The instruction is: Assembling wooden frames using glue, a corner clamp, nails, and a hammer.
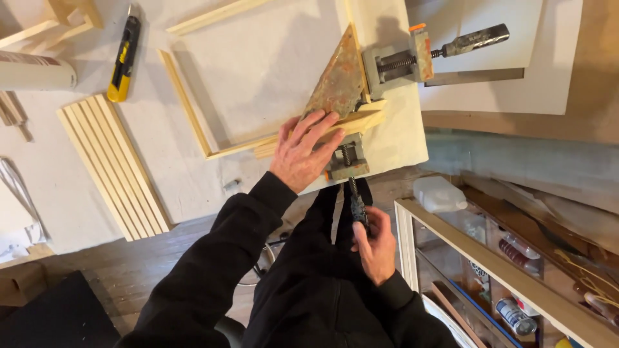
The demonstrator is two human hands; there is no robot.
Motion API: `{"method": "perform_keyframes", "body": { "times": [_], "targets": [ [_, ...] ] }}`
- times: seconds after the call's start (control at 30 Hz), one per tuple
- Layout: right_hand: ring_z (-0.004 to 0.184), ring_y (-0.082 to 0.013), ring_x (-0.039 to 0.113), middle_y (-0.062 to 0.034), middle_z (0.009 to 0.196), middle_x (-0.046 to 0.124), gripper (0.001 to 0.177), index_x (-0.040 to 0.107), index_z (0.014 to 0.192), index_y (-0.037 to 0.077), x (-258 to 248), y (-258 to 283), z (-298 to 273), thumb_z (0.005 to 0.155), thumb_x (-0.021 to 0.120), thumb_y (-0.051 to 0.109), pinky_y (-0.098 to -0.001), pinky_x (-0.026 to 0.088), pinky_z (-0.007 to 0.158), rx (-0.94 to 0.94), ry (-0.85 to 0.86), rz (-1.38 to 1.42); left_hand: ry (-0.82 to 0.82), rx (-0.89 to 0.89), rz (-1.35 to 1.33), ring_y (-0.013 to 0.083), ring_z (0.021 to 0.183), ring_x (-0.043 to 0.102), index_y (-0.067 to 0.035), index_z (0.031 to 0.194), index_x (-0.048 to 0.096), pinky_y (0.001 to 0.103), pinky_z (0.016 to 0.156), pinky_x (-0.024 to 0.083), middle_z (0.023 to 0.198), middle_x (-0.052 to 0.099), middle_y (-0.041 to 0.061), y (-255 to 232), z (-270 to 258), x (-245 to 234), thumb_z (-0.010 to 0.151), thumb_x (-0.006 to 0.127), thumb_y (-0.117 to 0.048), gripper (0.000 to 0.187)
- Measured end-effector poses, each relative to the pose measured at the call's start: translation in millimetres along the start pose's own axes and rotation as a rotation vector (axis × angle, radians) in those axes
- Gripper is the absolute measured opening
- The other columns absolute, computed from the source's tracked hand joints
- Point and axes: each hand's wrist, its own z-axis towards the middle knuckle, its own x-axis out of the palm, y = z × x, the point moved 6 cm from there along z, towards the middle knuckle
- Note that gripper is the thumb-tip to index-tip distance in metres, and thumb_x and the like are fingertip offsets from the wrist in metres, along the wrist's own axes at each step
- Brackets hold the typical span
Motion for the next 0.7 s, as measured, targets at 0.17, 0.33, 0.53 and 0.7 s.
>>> {"method": "perform_keyframes", "body": {
  "times": [0.17,0.33,0.53,0.7],
  "targets": [
    [0.054,-0.0092,0.047,-0.0075,0.088,0.062,0.036,0.054,0.119,0.0,-33.4,-10.1,-0.2,0.109,0.047,0.033,-0.0238,0.04,0.042,0.011,-0.301,-0.262,-0.008,-0.018,0.004,0.0244,0.141,0.05,-0.014,0.127,0.072,0.051,0.111,0.043,0.152,0.053,0.003,0.9,-0.7,-0.8,0.094,0.073,-0.014,0.033],
    [0.047,-0.0114,0.052,-0.0068,0.08,0.065,0.046,0.057,0.115,0.004,7.5,7.1,-1.6,0.102,0.036,0.044,-0.025,0.04,0.037,0.224,-0.325,-0.072,-0.001,-0.015,-0.016,0.0246,0.141,0.049,-0.014,0.129,0.072,0.051,0.112,0.042,0.151,0.053,0.003,1.8,0.5,-2.9,0.093,0.073,-0.014,0.036],
    [0.05,-0.0042,0.04,-0.0004,0.078,0.054,0.048,0.06,0.13,0.001,-20.1,-19.6,-0.9,0.112,0.043,0.042,-0.0195,0.032,0.043,0.207,-0.175,0.234,0.0,-0.03,-0.027,0.0234,0.142,0.049,-0.014,0.128,0.071,0.05,0.111,0.043,0.152,0.053,0.002,2.2,-0.1,-2.4,0.095,0.073,-0.014,0.033],
    [0.045,-0.0065,0.042,-0.001,0.075,0.057,0.053,0.059,0.125,0.001,-2.0,-0.8,1.5,0.107,0.039,0.047,-0.0226,0.032,0.039,0.31,-0.126,0.042,-0.016,-0.03,-0.022,0.023,0.142,0.049,-0.015,0.128,0.071,0.049,0.111,0.043,0.151,0.053,0.002,0.1,-2.5,-3.1,0.094,0.074,-0.014,0.034]
  ]
}}
